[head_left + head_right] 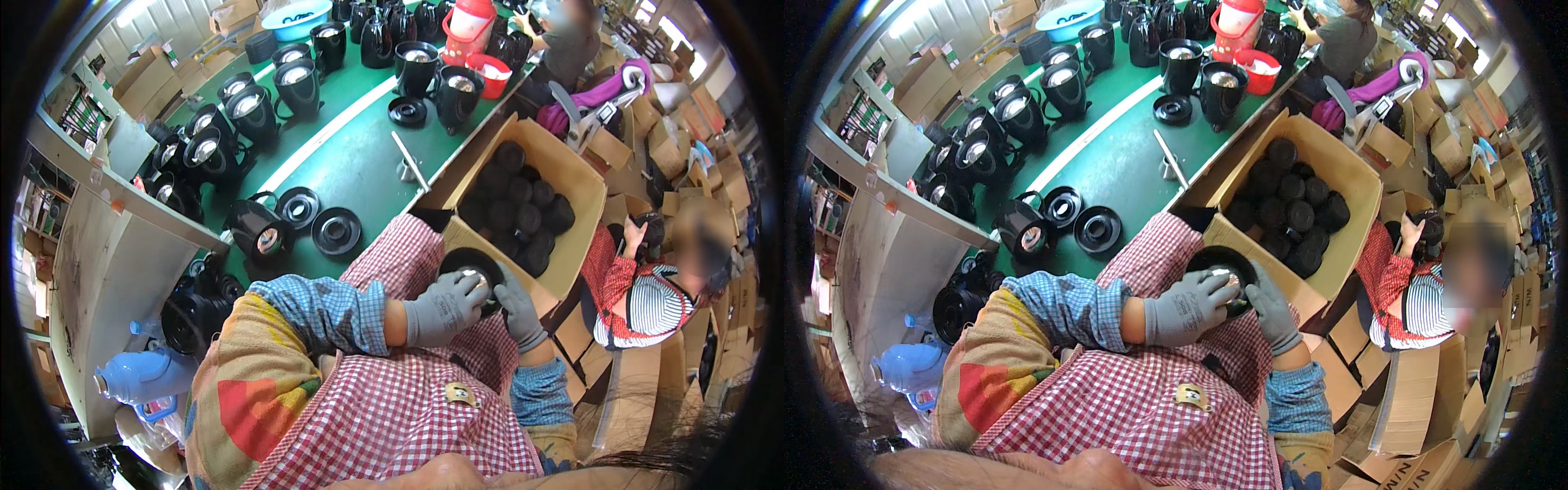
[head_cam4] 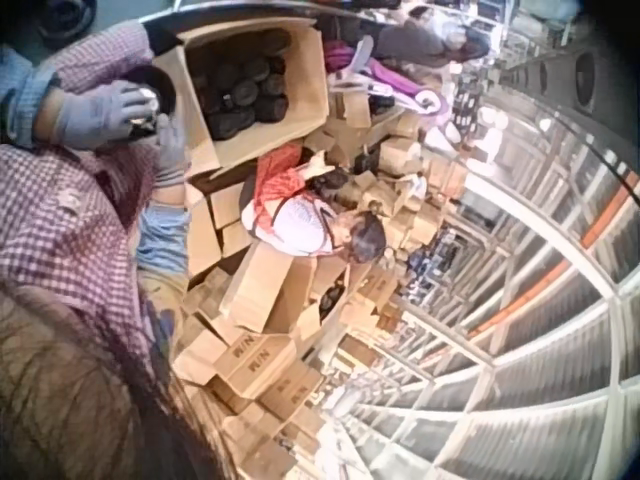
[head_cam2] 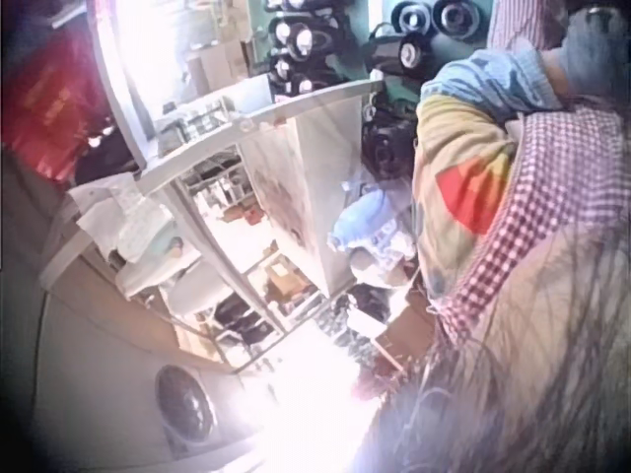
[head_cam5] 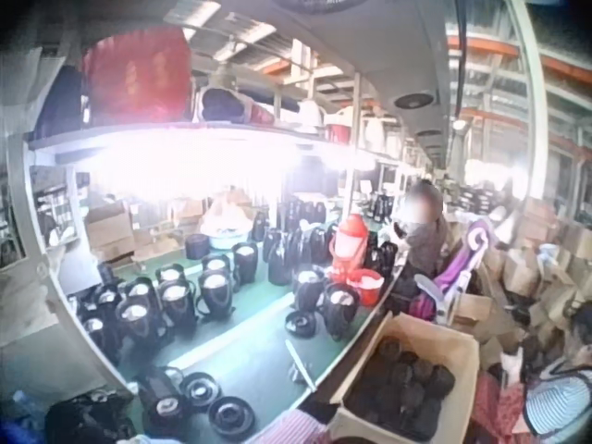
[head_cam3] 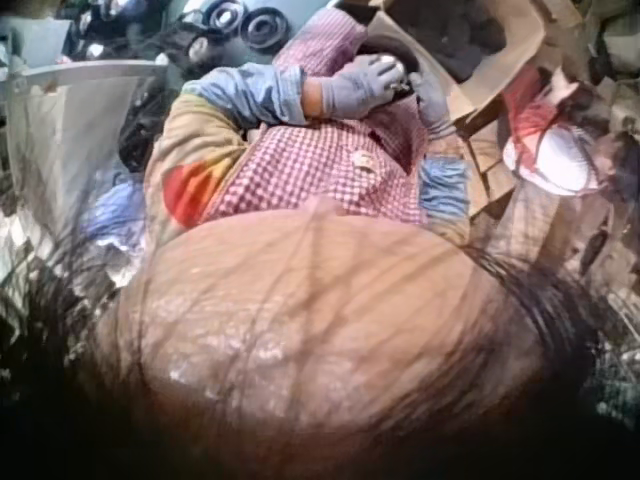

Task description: The person assembles black kitchenware by inserting a metal rod into a black base and attaching a lid. The person repeats this process for multiple units, placing the finished items on a green table.

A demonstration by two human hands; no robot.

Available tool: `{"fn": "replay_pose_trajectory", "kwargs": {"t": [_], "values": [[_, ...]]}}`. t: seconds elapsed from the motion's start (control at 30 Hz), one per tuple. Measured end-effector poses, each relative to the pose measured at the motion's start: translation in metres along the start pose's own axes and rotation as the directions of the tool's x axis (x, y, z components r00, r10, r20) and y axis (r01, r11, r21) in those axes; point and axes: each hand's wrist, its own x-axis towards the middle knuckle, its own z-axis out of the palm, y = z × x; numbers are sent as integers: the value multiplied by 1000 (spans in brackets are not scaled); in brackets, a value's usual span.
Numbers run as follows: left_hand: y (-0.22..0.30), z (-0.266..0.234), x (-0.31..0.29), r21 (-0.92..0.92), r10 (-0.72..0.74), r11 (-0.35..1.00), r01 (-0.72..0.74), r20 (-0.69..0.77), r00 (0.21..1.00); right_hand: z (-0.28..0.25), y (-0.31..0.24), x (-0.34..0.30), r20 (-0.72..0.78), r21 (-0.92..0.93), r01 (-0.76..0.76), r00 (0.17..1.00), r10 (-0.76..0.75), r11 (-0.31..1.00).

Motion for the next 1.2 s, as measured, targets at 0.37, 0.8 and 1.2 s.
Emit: {"fn": "replay_pose_trajectory", "kwargs": {"t": [0.37, 0.8, 1.2], "values": [[-73, -27, -8, -473, -12, 880, -44, -115, 993, -5, 70, -35, -317, -132, -177, 940, 128, 975], [-304, -12, -107, -304, -699, 590, 748, 272, 662, -29, 62, -29, -593, -38, 160, 791, -152, 986], [-88, 9, 81, -708, 98, 652, -270, -274, 957, -3, -19, 4, -395, -52, 315, 865, -309, 948]]}}
